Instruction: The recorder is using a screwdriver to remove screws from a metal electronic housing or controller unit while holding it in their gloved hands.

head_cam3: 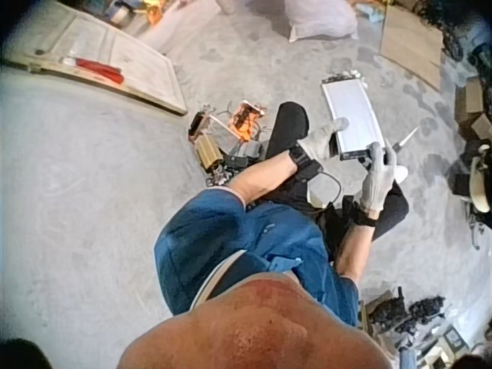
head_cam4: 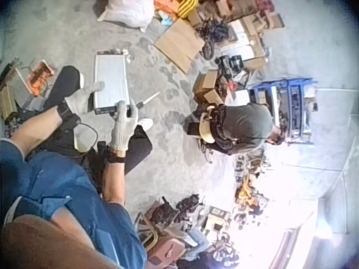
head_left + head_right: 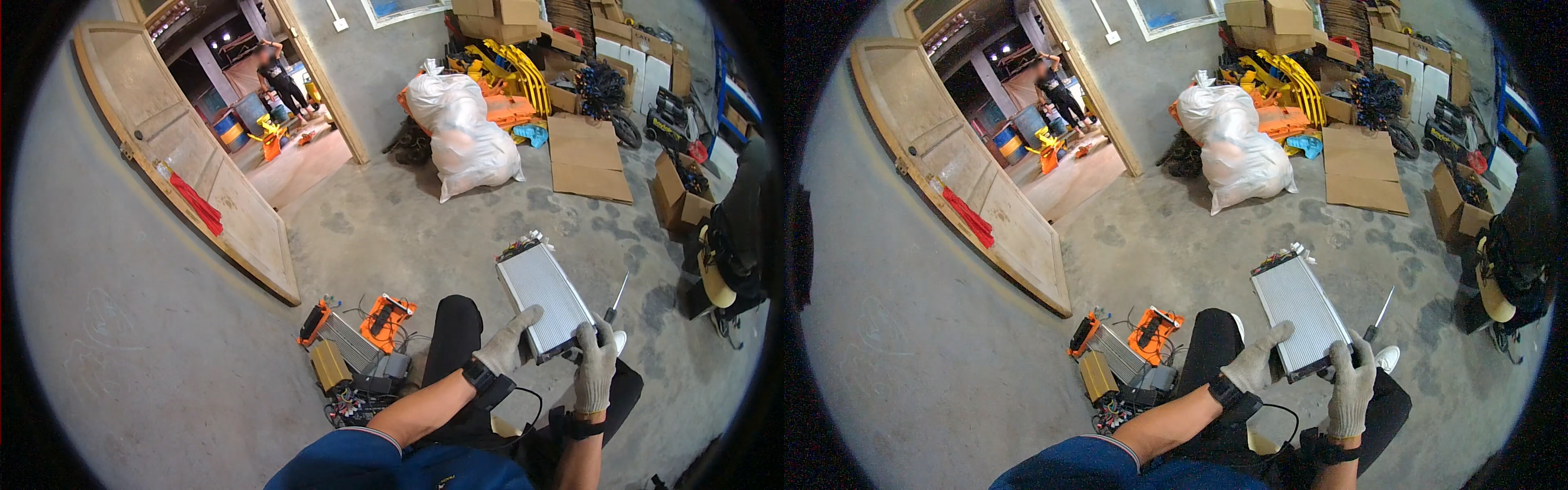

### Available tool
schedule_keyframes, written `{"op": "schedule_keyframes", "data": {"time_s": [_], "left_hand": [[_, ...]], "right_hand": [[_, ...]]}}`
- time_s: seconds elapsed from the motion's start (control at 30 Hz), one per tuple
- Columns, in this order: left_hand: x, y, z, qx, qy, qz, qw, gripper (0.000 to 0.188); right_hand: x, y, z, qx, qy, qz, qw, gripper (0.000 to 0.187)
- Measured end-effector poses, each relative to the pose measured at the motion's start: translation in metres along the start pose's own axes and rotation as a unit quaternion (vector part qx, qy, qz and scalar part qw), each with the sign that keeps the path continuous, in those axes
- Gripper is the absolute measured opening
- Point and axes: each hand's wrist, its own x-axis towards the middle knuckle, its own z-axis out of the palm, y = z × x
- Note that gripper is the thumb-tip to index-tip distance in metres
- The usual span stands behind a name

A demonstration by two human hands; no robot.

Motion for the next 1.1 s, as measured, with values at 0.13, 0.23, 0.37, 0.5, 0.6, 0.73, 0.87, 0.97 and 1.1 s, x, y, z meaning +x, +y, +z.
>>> {"op": "schedule_keyframes", "data": {"time_s": [0.13,0.23,0.37,0.5,0.6,0.73,0.87,0.97,1.1], "left_hand": [[0.003,-0.002,-0.003,-0.009,0.001,-0.004,1.0,0.078],[0.004,-0.003,-0.003,-0.011,0.011,-0.007,1.0,0.081],[0.003,-0.001,0.003,-0.011,0.011,0.007,1.0,0.081],[0.006,-0.005,-0.005,-0.016,0.049,0.002,0.999,0.079],[0.005,-0.006,-0.005,-0.036,0.076,0.006,0.996,0.076],[0.0,0.0,0.004,-0.052,0.101,-0.005,0.994,0.069],[0.009,0.008,0.005,-0.071,0.069,0.014,0.995,0.06],[0.003,0.032,0.03,0.021,0.066,0.073,0.995,0.07],[0.007,0.066,0.033,0.079,0.05,0.143,0.985,0.076]], "right_hand": [[0.0,0.0,0.001,-0.015,0.011,-0.002,1.0,0.059],[-0.001,-0.004,0.002,-0.027,0.013,0.011,0.999,0.059],[-0.001,-0.005,0.002,-0.004,-0.003,0.014,1.0,0.054],[-0.001,-0.012,0.001,-0.044,-0.003,0.017,0.999,0.051],[-0.001,-0.01,0.003,0.094,-0.005,0.05,0.994,0.047],[-0.002,-0.002,-0.006,0.098,-0.001,0.04,0.994,0.041],[-0.015,-0.008,-0.026,-0.012,-0.003,0.023,1.0,0.036],[-0.027,-0.017,-0.046,-0.019,0.005,-0.003,1.0,0.063],[-0.035,-0.029,-0.057,-0.016,-0.002,-0.035,0.999,0.051]]}}
